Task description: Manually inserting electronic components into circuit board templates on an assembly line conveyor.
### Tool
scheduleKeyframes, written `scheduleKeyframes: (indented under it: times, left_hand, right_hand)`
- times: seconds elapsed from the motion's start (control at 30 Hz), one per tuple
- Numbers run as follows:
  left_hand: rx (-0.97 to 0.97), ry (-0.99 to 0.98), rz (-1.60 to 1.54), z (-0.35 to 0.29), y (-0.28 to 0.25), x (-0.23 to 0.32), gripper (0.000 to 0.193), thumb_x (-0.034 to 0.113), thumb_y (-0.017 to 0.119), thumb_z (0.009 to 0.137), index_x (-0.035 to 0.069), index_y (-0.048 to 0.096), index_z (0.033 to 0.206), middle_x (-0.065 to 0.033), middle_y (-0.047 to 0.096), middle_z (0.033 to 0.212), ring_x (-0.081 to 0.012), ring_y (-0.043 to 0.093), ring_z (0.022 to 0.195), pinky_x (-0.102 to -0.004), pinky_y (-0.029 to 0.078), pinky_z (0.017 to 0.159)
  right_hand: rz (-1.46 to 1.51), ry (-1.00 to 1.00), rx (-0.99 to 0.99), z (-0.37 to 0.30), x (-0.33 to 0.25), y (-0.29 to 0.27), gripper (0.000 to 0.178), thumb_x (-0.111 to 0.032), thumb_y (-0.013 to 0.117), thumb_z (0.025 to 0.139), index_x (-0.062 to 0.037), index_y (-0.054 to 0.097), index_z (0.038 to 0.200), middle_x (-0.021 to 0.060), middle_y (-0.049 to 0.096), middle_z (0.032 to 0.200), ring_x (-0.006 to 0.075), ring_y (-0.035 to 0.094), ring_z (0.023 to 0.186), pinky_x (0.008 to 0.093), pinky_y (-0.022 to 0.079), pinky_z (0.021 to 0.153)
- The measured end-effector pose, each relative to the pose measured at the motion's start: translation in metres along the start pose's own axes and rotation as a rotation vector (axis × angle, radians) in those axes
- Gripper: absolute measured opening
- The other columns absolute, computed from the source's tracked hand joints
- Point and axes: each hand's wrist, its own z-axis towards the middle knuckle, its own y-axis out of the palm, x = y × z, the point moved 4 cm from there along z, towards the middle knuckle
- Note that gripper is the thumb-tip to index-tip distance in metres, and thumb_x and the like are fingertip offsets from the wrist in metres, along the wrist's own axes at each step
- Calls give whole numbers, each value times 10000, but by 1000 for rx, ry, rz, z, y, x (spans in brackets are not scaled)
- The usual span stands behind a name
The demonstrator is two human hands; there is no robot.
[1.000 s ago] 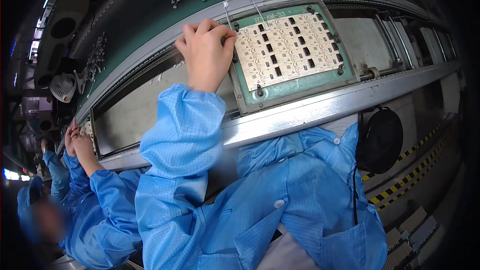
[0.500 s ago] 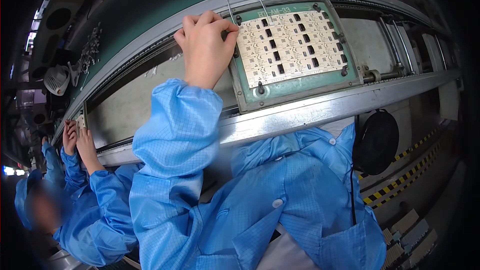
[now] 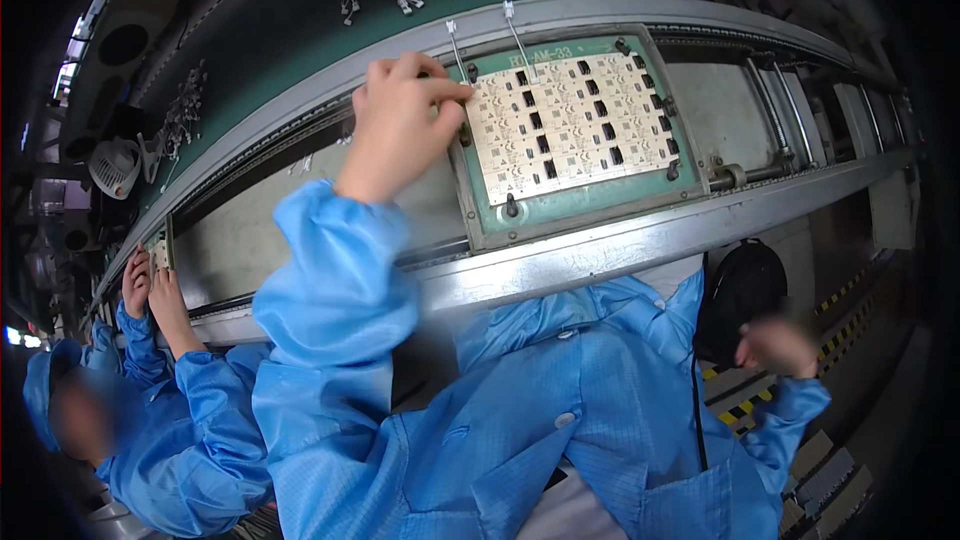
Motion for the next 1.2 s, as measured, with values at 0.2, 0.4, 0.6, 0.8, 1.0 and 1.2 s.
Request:
scheduleKeyframes:
  times: [0.2, 0.4, 0.6, 0.8, 1.0, 1.2]
  left_hand:
    - [190, -214, 114, 58, -23, -92, 265, 247, 659, 869, 207, 712, 1126, -63, 683, 1061, -294, 653, 1021, -479, 489, 829]
    - [146, -23, 431, 91, 14, -89, 205, 258, 657, 898, 174, 696, 1080, -44, 699, 1040, -271, 665, 1001, -464, 475, 816]
    - [419, -79, -13, 94, -15, -92, 186, 204, 644, 906, 107, 743, 1029, -118, 741, 938, -266, 721, 877, -368, 540, 796]
    - [421, -277, -589, 79, -56, -56, 266, 168, 634, 968, -6, 715, 1153, -92, 738, 1034, -141, 700, 908, -248, 509, 843]
    - [572, -260, -378, 20, -77, 5, 193, 74, 672, 933, 8, 707, 1111, -53, 716, 947, -112, 665, 877, -254, 509, 839]
    - [537, -34, 220, -11, -52, 52, 125, 62, 718, 851, 77, 663, 962, -51, 685, 914, -235, 644, 869, -345, 434, 810]
  right_hand:
    - [-188, -916, 649, -45, -220, -24, 372, -317, 510, 1029, 4, 697, 1000, 65, 663, 852, 127, 600, 788, 255, 455, 712]
    - [-517, -833, 817, 4, -309, -5, 549, -453, 516, 1020, 70, 662, 1102, 187, 639, 1067, 316, 592, 1040, 359, 437, 920]
    - [-447, -877, 629, 25, -303, -23, 539, -460, 527, 1021, 59, 670, 1019, 164, 651, 973, 269, 618, 936, 347, 476, 854]
    - [-486, -1056, 278, 22, -321, -37, 518, -460, 545, 1016, 40, 679, 1043, 142, 669, 948, 219, 625, 890, 343, 498, 830]
    - [-659, -1338, 1006, 31, -404, -119, 276, -266, 611, 936, -8, 688, 998, 164, 669, 945, 306, 648, 934, 385, 506, 824]
    - [-871, -1095, 1386, 87, -449, -117, 192, -235, 643, 901, -112, 681, 1042, 89, 629, 1059, 299, 566, 1105, 484, 451, 881]
